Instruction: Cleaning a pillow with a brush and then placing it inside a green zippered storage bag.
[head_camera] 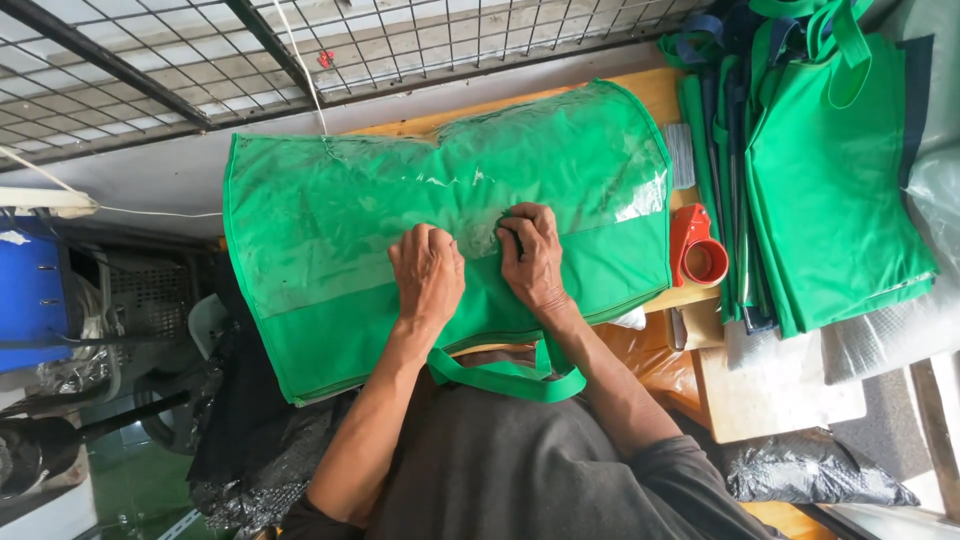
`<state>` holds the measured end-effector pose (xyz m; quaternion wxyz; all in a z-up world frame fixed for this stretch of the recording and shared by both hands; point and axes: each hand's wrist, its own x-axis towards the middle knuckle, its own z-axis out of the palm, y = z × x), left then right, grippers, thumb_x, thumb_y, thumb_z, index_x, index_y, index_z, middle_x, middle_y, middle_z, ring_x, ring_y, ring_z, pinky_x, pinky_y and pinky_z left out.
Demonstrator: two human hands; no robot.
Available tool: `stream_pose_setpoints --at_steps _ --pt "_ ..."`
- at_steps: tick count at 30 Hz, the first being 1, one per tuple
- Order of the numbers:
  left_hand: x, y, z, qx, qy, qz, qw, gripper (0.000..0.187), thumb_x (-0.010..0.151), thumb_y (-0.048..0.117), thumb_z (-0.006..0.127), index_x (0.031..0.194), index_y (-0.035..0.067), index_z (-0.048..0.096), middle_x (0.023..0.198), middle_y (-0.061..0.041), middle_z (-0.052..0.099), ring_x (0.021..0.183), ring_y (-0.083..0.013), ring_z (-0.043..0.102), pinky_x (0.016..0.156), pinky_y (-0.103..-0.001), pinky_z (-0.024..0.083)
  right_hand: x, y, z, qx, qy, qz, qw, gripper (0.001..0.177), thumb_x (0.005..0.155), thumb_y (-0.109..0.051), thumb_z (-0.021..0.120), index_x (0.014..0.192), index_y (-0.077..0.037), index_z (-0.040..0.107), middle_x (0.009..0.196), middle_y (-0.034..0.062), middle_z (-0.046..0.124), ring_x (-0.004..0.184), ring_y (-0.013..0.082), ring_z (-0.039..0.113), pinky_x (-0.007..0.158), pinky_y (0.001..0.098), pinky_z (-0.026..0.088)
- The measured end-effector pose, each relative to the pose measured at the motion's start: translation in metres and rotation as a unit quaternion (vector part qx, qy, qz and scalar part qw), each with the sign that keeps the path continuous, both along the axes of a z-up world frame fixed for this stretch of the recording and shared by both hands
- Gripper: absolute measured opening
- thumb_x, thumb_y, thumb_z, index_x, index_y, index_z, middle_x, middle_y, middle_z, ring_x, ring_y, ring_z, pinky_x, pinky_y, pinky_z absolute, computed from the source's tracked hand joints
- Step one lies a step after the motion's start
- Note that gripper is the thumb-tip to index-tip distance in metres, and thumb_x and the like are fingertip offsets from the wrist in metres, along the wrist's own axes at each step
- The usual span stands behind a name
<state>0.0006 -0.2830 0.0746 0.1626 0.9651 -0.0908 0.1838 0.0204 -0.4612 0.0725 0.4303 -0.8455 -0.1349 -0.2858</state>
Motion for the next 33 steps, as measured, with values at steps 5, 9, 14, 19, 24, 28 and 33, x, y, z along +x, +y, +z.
stream_pose_setpoints --at_steps 5,9,14,19,24,28,33 --pt "-0.011 0.002 0.015 -0.122 0.057 0.015 0.991 0.02 0.09 0.024 0.068 0.101 0.018 0.053 0.106 -0.002 0.05 0.098 -0.0303 0.054 0.08 -0.051 0.042 0.002 0.001 0.002 0.009 -0.002 0.002 1.0 0.003 0.092 -0.005 0.072 0.092 -0.004 0.069 0.103 0.0144 0.062 0.096 0.0354 0.066 0.085 0.043 0.055" --pt "-0.012 0.003 0.013 -0.18 0.087 0.046 0.979 0.029 0.087 0.026 0.074 0.105 0.02 0.053 0.115 -0.003 0.047 0.108 -0.0348 0.049 0.083 -0.055 0.04 0.0 0.001 0.006 0.01 -0.007 0.006 1.0 0.004 0.091 -0.004 0.071 0.092 -0.002 0.068 0.102 0.0157 0.062 0.095 0.0375 0.065 0.085 0.045 0.054" --pt "-0.01 0.006 0.001 -0.178 0.099 0.035 0.978 0.023 0.088 0.025 0.074 0.103 0.021 0.056 0.118 -0.002 0.047 0.111 -0.0356 0.047 0.085 -0.056 0.039 0.002 0.002 0.0 0.001 -0.009 0.005 1.0 0.004 0.091 -0.003 0.07 0.093 -0.003 0.067 0.103 0.0158 0.061 0.097 0.0374 0.065 0.086 0.0455 0.054" --pt "-0.009 0.007 -0.007 -0.17 0.125 0.035 0.977 0.017 0.089 0.023 0.072 0.099 0.022 0.058 0.122 0.0 0.046 0.113 -0.0336 0.045 0.088 -0.056 0.037 0.001 0.002 -0.004 -0.006 -0.005 0.006 1.0 0.003 0.091 -0.003 0.069 0.092 -0.002 0.066 0.104 0.0167 0.061 0.098 0.0384 0.064 0.086 0.0461 0.053" --pt "-0.012 0.012 0.008 -0.227 0.129 -0.023 0.965 0.015 0.091 0.021 0.072 0.093 0.017 0.057 0.125 -0.001 0.05 0.116 -0.0358 0.045 0.089 -0.059 0.035 0.003 0.001 -0.006 -0.006 -0.009 0.005 1.0 0.003 0.091 -0.003 0.068 0.093 -0.002 0.066 0.105 0.0161 0.061 0.099 0.0373 0.065 0.087 0.0455 0.054" --pt "-0.011 0.016 0.013 -0.266 0.114 -0.017 0.957 0.022 0.089 0.023 0.071 0.103 0.022 0.055 0.124 0.002 0.055 0.116 -0.0292 0.051 0.089 -0.052 0.038 0.004 0.001 -0.008 -0.002 -0.01 0.005 1.0 0.003 0.091 -0.003 0.068 0.093 -0.003 0.067 0.106 0.0159 0.062 0.099 0.0372 0.065 0.087 0.0454 0.054" --pt "-0.008 0.015 0.017 -0.14 -0.016 -0.026 0.99 0.025 0.084 0.011 0.067 0.108 0.016 0.058 0.098 -0.001 0.068 0.09 -0.0249 0.065 0.078 -0.041 0.047 0.003 0.001 -0.003 0.001 -0.013 0.005 1.0 0.003 0.091 -0.003 0.068 0.094 -0.002 0.067 0.105 0.0165 0.061 0.099 0.0379 0.064 0.088 0.0463 0.053"
